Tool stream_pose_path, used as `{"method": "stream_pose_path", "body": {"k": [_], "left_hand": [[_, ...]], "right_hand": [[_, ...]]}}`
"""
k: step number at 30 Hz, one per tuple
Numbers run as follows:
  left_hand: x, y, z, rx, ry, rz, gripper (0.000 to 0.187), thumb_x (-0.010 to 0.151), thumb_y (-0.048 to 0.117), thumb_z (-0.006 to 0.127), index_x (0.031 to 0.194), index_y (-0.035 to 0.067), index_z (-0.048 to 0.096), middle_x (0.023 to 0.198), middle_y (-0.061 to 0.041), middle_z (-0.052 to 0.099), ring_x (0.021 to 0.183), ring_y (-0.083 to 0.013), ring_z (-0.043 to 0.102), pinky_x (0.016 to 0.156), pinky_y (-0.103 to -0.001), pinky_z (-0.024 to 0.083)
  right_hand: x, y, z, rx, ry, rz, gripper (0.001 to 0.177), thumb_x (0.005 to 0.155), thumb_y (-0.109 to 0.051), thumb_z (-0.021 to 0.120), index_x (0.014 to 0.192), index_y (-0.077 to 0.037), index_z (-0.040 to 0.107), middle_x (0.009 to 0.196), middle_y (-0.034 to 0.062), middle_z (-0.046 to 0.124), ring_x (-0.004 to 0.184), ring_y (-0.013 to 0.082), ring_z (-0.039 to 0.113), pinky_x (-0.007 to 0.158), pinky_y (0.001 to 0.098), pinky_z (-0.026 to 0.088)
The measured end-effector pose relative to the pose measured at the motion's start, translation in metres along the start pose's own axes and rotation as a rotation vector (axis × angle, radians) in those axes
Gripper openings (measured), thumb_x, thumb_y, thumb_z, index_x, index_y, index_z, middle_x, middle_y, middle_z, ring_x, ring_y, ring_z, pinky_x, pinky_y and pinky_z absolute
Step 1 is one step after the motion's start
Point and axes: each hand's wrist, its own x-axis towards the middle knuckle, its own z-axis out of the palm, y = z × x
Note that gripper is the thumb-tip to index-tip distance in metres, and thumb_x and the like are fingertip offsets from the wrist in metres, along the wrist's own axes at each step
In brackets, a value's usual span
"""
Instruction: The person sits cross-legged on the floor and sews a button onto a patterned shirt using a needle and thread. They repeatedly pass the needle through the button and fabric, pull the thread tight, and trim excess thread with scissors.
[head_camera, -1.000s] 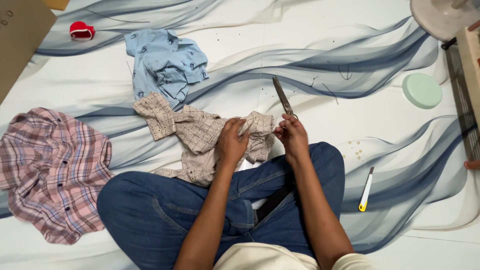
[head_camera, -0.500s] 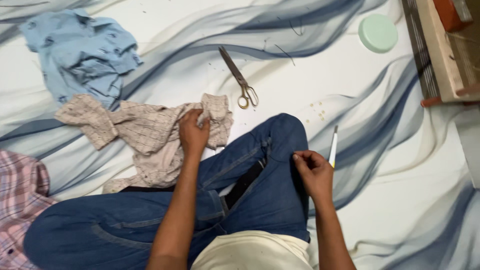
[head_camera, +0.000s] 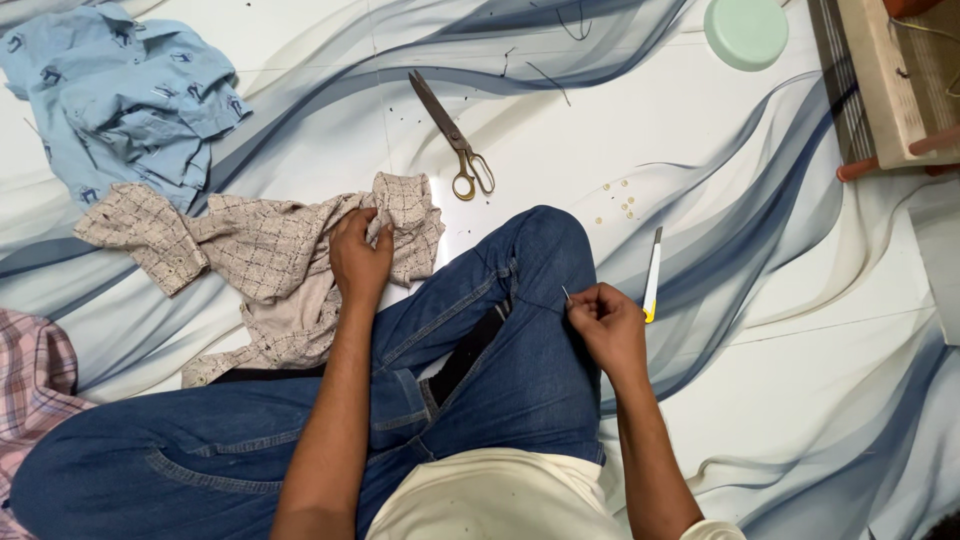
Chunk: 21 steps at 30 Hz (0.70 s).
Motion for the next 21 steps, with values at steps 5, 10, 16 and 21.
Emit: {"method": "stream_pose_path", "body": {"k": [5,10,16,21], "left_hand": [[0.002,-0.002,0.003,0.012,-0.042,-0.054,0.032,0.088,0.017,0.076,0.117,0.003,0.072,0.125,-0.015,0.069,0.117,-0.0334,0.06,0.1,-0.045,0.046],[0.002,-0.002,0.002,0.012,-0.023,-0.018,0.032,0.089,0.017,0.075,0.117,0.003,0.072,0.125,-0.015,0.069,0.117,-0.0333,0.06,0.101,-0.045,0.046],[0.002,-0.001,0.001,0.02,-0.046,-0.051,0.033,0.089,0.017,0.075,0.118,0.003,0.071,0.124,-0.015,0.07,0.117,-0.0329,0.06,0.1,-0.045,0.046],[0.002,0.001,0.0,0.016,-0.028,-0.026,0.033,0.088,0.017,0.075,0.118,0.003,0.072,0.123,-0.016,0.07,0.116,-0.0342,0.06,0.1,-0.045,0.046]], "right_hand": [[-0.004,0.005,-0.002,0.034,0.016,0.058,0.008,0.085,-0.006,0.075,0.091,-0.001,0.076,0.072,-0.0001,0.067,0.062,0.0048,0.057,0.059,0.0198,0.046],[0.0,0.004,-0.001,0.054,0.001,0.067,0.007,0.085,-0.005,0.074,0.091,0.0,0.076,0.071,0.0008,0.068,0.061,0.0048,0.058,0.058,0.0195,0.046],[0.001,0.01,0.001,0.165,-0.044,0.09,0.01,0.091,-0.006,0.071,0.097,0.002,0.073,0.073,-0.0016,0.063,0.063,0.0044,0.053,0.057,0.0195,0.042],[0.005,0.014,0.0,0.138,-0.118,0.049,0.011,0.094,-0.009,0.07,0.1,0.001,0.071,0.077,-0.0023,0.061,0.067,0.0044,0.052,0.061,0.0193,0.043]]}}
